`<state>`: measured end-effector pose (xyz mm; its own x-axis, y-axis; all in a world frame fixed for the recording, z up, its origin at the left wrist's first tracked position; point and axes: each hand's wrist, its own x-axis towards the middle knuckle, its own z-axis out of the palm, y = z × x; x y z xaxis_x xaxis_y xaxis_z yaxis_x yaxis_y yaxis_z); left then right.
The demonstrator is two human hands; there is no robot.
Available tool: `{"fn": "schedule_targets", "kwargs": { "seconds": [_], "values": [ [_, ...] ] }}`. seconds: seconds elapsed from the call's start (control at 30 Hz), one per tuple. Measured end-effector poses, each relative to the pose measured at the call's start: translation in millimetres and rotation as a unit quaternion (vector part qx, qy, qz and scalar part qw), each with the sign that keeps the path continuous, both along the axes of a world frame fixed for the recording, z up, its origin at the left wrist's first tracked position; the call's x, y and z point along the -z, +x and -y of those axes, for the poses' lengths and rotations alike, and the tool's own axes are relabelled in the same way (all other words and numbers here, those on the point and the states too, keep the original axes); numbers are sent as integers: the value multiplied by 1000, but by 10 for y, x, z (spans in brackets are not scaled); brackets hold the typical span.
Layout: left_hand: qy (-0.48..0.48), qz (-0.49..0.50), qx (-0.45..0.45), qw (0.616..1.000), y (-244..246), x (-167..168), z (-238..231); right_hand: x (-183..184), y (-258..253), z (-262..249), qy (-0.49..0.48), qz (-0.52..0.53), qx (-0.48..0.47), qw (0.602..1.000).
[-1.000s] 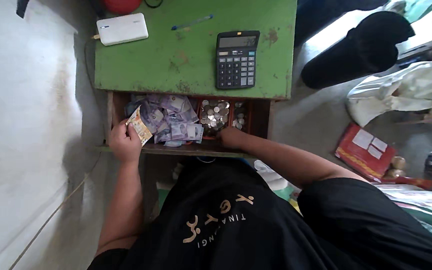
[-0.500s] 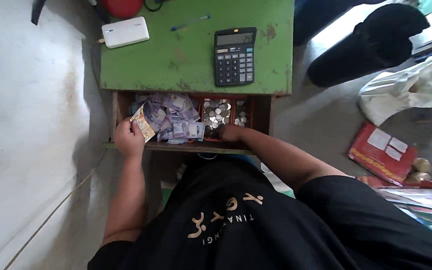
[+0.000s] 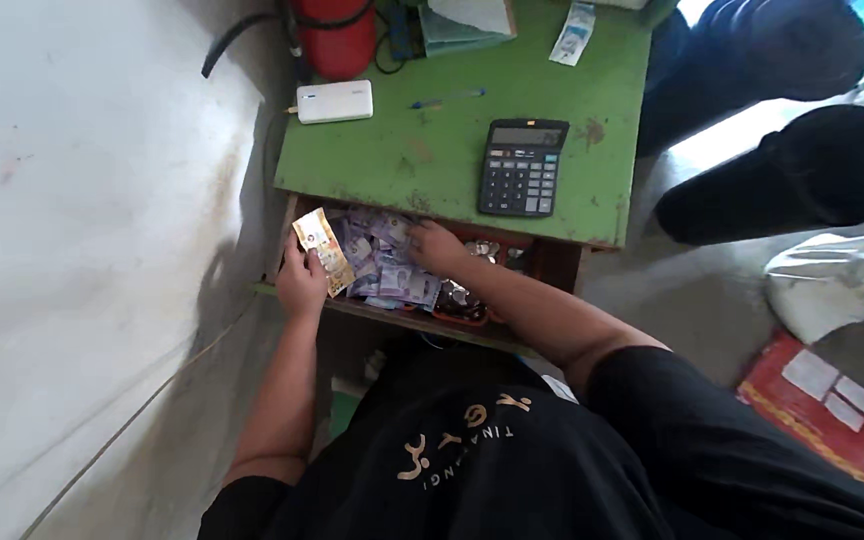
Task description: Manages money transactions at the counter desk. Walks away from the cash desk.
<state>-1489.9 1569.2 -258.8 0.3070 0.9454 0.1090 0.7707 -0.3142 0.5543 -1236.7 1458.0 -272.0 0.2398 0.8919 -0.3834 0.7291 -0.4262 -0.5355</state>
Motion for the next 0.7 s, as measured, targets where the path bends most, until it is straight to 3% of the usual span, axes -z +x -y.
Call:
{"fn": "schedule_targets", "kwargs": {
  "seconds": [0.1, 0.23, 0.4, 0.57, 0.6, 0.7],
  "values": [
    [-69, -71, -4, 995, 52, -91, -35, 101, -221, -397, 0, 21, 3, 1000],
    [-183, -217, 9, 959, 190, -259, -119, 222, -417, -640, -15, 51, 15, 998],
    [-184, -270, 35, 944, 228, -212, -153, 145, -514, -589, -5, 42, 65, 997],
    [-156, -233, 39, 959, 186, -140, -166, -43, -427, -42, 44, -215, 119, 968],
    [-153, -236, 44, 959, 182, -142, -162, -124, -390, 118, 38, -296, 147, 943],
    [-145, -253, 66, 954, 173, -150, -141, -357, -307, 627, 13, -508, 269, 818]
  ]
}}
